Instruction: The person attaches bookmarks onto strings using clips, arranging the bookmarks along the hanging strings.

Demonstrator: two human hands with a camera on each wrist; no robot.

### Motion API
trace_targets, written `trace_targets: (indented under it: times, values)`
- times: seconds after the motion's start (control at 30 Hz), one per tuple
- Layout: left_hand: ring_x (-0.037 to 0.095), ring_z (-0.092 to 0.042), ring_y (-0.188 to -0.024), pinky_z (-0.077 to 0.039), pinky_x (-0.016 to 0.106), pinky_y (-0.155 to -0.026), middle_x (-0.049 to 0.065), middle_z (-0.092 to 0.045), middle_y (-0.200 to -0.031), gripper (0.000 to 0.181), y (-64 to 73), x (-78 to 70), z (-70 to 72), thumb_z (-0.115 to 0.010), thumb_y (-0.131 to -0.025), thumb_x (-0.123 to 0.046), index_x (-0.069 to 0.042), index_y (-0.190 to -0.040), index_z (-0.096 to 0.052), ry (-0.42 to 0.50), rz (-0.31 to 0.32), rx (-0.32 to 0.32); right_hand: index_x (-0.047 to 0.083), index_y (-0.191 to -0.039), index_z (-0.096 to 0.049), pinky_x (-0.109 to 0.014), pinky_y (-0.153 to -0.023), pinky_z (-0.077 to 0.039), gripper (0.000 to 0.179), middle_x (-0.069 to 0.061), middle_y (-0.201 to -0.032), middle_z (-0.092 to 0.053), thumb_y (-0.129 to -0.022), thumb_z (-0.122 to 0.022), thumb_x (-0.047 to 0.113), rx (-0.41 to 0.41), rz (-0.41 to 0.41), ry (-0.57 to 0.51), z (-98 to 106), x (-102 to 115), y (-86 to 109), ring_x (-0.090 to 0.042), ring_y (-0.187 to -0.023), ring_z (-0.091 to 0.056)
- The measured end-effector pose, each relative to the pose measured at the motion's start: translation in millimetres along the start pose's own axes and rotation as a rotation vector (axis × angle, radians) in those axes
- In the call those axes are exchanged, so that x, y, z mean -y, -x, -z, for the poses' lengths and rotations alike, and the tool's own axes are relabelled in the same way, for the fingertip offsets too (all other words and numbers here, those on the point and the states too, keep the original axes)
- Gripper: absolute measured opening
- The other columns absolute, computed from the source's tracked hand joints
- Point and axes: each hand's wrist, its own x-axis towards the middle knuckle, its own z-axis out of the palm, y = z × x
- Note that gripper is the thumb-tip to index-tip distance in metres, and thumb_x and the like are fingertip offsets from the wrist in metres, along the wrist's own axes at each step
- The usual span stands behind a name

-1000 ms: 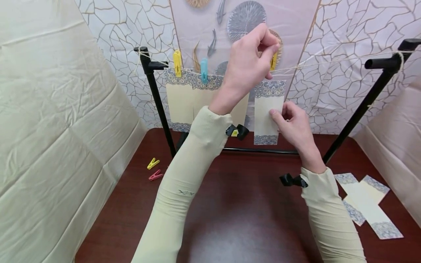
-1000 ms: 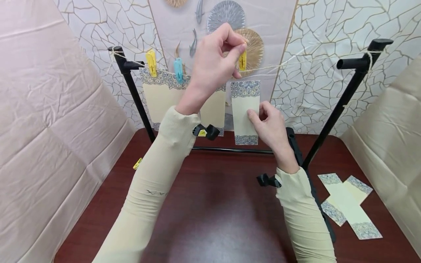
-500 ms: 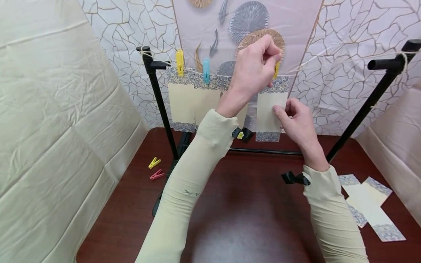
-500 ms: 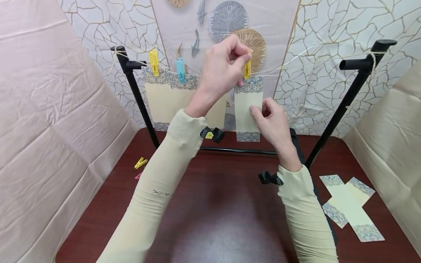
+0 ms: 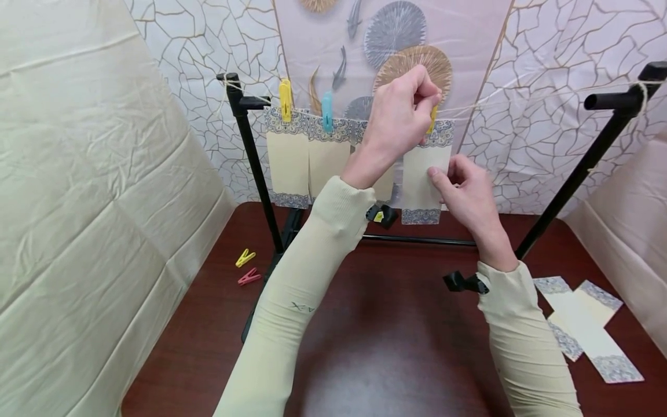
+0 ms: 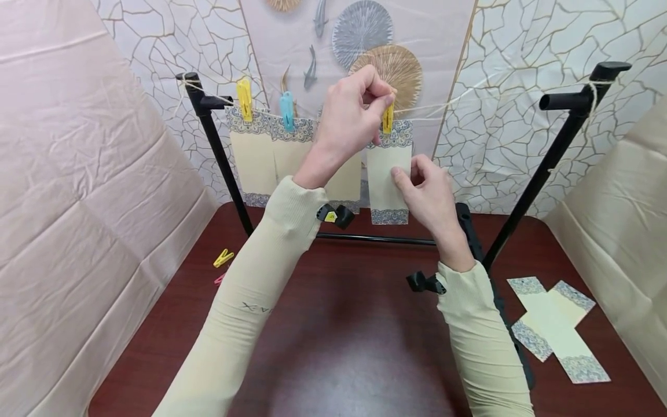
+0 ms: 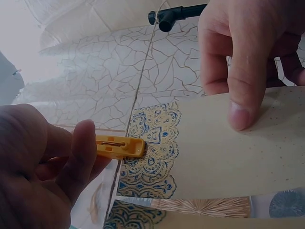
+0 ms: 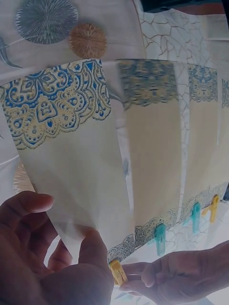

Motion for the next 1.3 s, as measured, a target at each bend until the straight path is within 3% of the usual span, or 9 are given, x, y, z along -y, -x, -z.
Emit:
trace_targets:
  times: [0.3, 0.57, 0.77, 0.9, 1.17, 1.3]
  values:
    - [0.008, -0.063, -0.054, -0.049, 0.019, -0.054, -0.003, -0.071, -0.097, 0.006, -1.2, 1.7, -2.2, -0.059, -0.099, -0.015, -0.012, -0.093, -0.061, -0.022, 0.018, 0.028, 0.003, -0.089, -0.062, -0.017, -0.047, -0.046, 0.023, 0.011, -0.064, -0.053, -0.093, -0.067, 0.025, 0.008, -0.018, 0.010, -0.5, -1.5, -3.1, -0.003, -0.053, -0.052]
    - [0.011, -0.066, -0.056, -0.052, 0.020, -0.056, -0.004, -0.070, -0.097, 0.006, 0.5, 2.8, -2.3, -0.060, -0.098, -0.018, -0.014, -0.094, -0.057, 0.070, 0.061, 0.083, -0.003, -0.092, -0.061, -0.016, -0.048, -0.046, 0.022, 0.013, -0.065, -0.054, -0.094, -0.064, 0.019, 0.019, -0.017, -0.012, -1.6, -3.8, -2.8, -0.001, -0.054, -0.052]
    - [0.011, -0.065, -0.056, -0.053, 0.020, -0.056, -0.005, -0.069, -0.094, 0.007, -0.2, 2.8, 0.8, -0.060, -0.098, -0.018, -0.014, -0.094, -0.057, 0.083, 0.020, 0.079, -0.002, -0.098, -0.063, -0.017, -0.049, -0.048, 0.022, 0.012, -0.068, -0.056, -0.095, -0.064, 0.020, 0.032, -0.022, -0.042, -1.8, -3.9, -2.5, -0.008, -0.059, -0.056]
    - [0.011, -0.065, -0.055, -0.054, 0.020, -0.056, -0.003, -0.070, -0.094, 0.006, -2.9, -0.5, 5.8, -0.061, -0.098, -0.016, -0.013, -0.092, -0.058, 0.085, 0.016, 0.047, -0.001, -0.093, -0.062, -0.017, -0.049, -0.047, 0.021, 0.012, -0.066, -0.056, -0.094, -0.065, 0.019, 0.028, -0.022, -0.049, -1.0, -4.2, -4.1, -0.007, -0.056, -0.055]
    - [0.012, -0.063, -0.055, -0.052, 0.020, -0.056, -0.001, -0.071, -0.107, 0.005, -7.4, -5.9, 14.1, -0.062, -0.096, -0.012, -0.010, -0.092, -0.061, 0.167, -0.025, -0.097, -0.003, -0.088, -0.060, -0.016, -0.049, -0.047, 0.020, 0.012, -0.065, -0.054, -0.093, -0.065, 0.016, 0.028, -0.021, -0.049, -1.5, -4.9, -3.5, -0.002, -0.055, -0.051]
    - [0.011, -0.063, -0.054, -0.053, 0.020, -0.054, -0.003, -0.072, -0.109, 0.006, -8.6, -4.8, 13.0, -0.063, -0.096, -0.012, -0.009, -0.091, -0.061, 0.171, 0.017, -0.111, -0.001, -0.090, -0.061, -0.017, -0.049, -0.047, 0.021, 0.011, -0.067, -0.054, -0.094, -0.066, 0.019, 0.035, -0.019, -0.038, -2.0, -5.0, -3.9, -0.003, -0.055, -0.052]
